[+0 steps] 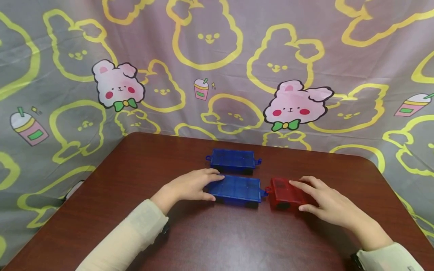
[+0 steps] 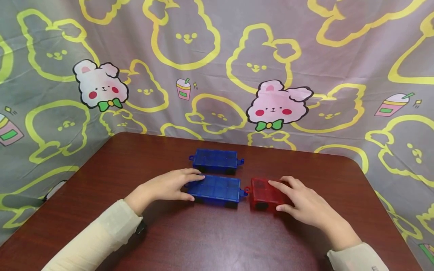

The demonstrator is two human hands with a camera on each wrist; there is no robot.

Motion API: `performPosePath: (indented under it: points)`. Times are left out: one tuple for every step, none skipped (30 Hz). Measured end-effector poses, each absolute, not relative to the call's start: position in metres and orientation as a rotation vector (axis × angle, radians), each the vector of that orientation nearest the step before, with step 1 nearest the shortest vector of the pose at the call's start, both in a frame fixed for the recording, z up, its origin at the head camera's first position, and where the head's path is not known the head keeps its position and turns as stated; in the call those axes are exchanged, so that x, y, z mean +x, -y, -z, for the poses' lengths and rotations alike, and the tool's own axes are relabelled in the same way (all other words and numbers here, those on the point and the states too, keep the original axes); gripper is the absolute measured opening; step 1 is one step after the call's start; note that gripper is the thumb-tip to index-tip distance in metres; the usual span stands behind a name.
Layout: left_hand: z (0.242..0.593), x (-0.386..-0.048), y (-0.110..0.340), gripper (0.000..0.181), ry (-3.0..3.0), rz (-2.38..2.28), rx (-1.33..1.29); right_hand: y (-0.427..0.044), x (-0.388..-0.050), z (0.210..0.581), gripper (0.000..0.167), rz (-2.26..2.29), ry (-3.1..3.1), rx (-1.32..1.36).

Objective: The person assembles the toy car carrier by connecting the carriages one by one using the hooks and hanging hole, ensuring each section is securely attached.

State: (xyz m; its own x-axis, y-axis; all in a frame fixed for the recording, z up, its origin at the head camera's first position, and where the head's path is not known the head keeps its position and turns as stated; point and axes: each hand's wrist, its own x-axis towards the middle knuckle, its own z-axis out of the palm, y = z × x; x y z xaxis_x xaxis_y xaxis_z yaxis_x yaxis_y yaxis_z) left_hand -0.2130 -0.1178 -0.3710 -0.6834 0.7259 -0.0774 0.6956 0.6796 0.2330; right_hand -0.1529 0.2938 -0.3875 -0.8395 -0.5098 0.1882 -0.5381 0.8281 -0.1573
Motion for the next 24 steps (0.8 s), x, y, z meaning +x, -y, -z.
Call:
performPosePath:
  points:
    - [0.3708, -0.2129, 0.1178, 0.068, -2.726, -0.280, 1.164, -0.2935, -0.1529, 0.3876, 0.071, -0.308, 2.868, 0.831]
    - [0.3708, -0.2130, 0.1178, 0.068, -2.726, -0.281, 1.165, -0.2931, -0.1531, 0.3877, 0.071, -0.306, 2.865, 0.835]
    - [0.3706, -0.2130, 0.1179, 0.068, -2.727, -0.279, 1.166, -0.2927, -0.1532, 0.3879, 0.072, -0.304, 2.864, 0.838]
    - [0.3705, -0.2130, 0.1179, 0.068, -2.729, -0.277, 1.167, -0.2924, -0.1532, 0.3881, 0.072, -0.301, 2.863, 0.841]
    - [0.3704, -0.2130, 0.1178, 0.068, -2.729, -0.276, 1.168, -0.2921, -0.1533, 0.3883, 0.072, -0.298, 2.864, 0.843]
    - [0.3702, -0.2130, 0.1178, 0.068, -2.730, -0.275, 1.169, -0.2918, -0.1534, 0.3886, 0.073, -0.294, 2.864, 0.844]
    - [0.3702, -0.2129, 0.1177, 0.068, -2.730, -0.274, 1.170, -0.2916, -0.1535, 0.3889, 0.073, -0.290, 2.865, 0.844]
    - [0.3701, -0.2128, 0.1176, 0.068, -2.729, -0.274, 1.170, -0.2916, -0.1535, 0.3892, 0.073, -0.287, 2.867, 0.842]
    - [0.3700, -0.2127, 0.1175, 0.068, -2.728, -0.274, 1.169, -0.2916, -0.1534, 0.3895, 0.073, -0.285, 2.871, 0.841]
    - [0.3698, -0.2125, 0.1173, 0.068, -2.727, -0.275, 1.167, -0.2918, -0.1535, 0.3895, 0.073, -0.281, 2.873, 0.839]
    - [0.3697, -0.2124, 0.1172, 0.068, -2.726, -0.278, 1.164, -0.2919, -0.1536, 0.3894, 0.073, -0.279, 2.874, 0.838]
    - [0.3694, -0.2122, 0.1171, 0.069, -2.724, -0.279, 1.161, -0.2921, -0.1536, 0.3892, 0.073, -0.276, 2.876, 0.837]
    - [0.3693, -0.2120, 0.1170, 0.069, -2.723, -0.282, 1.157, -0.2922, -0.1538, 0.3891, 0.073, -0.275, 2.877, 0.835]
    - [0.3692, -0.2120, 0.1168, 0.069, -2.722, -0.281, 1.154, -0.2924, -0.1540, 0.3890, 0.073, -0.273, 2.878, 0.832]
    - [0.3692, -0.2120, 0.1167, 0.069, -2.722, -0.280, 1.152, -0.2926, -0.1542, 0.3889, 0.073, -0.272, 2.881, 0.828]
    - [0.3692, -0.2120, 0.1165, 0.069, -2.722, -0.280, 1.149, -0.2928, -0.1544, 0.3888, 0.073, -0.272, 2.885, 0.822]
    - [0.3693, -0.2121, 0.1164, 0.069, -2.722, -0.279, 1.147, -0.2930, -0.1546, 0.3887, 0.074, -0.274, 2.892, 0.816]
    - [0.3693, -0.2122, 0.1163, 0.069, -2.722, -0.278, 1.146, -0.2933, -0.1547, 0.3885, 0.074, -0.276, 2.901, 0.808]
    - [0.3695, -0.2123, 0.1162, 0.069, -2.723, -0.277, 1.146, -0.2936, -0.1548, 0.3884, 0.075, -0.279, 2.909, 0.799]
    - [0.3695, -0.2124, 0.1161, 0.069, -2.723, -0.276, 1.146, -0.2940, -0.1548, 0.3882, 0.075, -0.282, 2.919, 0.790]
    - [0.3695, -0.2124, 0.1161, 0.069, -2.723, -0.277, 1.147, -0.2944, -0.1548, 0.3880, 0.076, -0.287, 2.927, 0.781]
    - [0.3695, -0.2125, 0.1160, 0.069, -2.723, -0.279, 1.148, -0.2947, -0.1547, 0.3878, 0.076, -0.290, 2.936, 0.774]
    - [0.3694, -0.2125, 0.1160, 0.069, -2.722, -0.282, 1.150, -0.2950, -0.1546, 0.3875, 0.076, -0.293, 2.941, 0.767]
    - [0.3693, -0.2124, 0.1160, 0.069, -2.719, -0.285, 1.152, -0.2951, -0.1544, 0.3872, 0.077, -0.297, 2.944, 0.762]
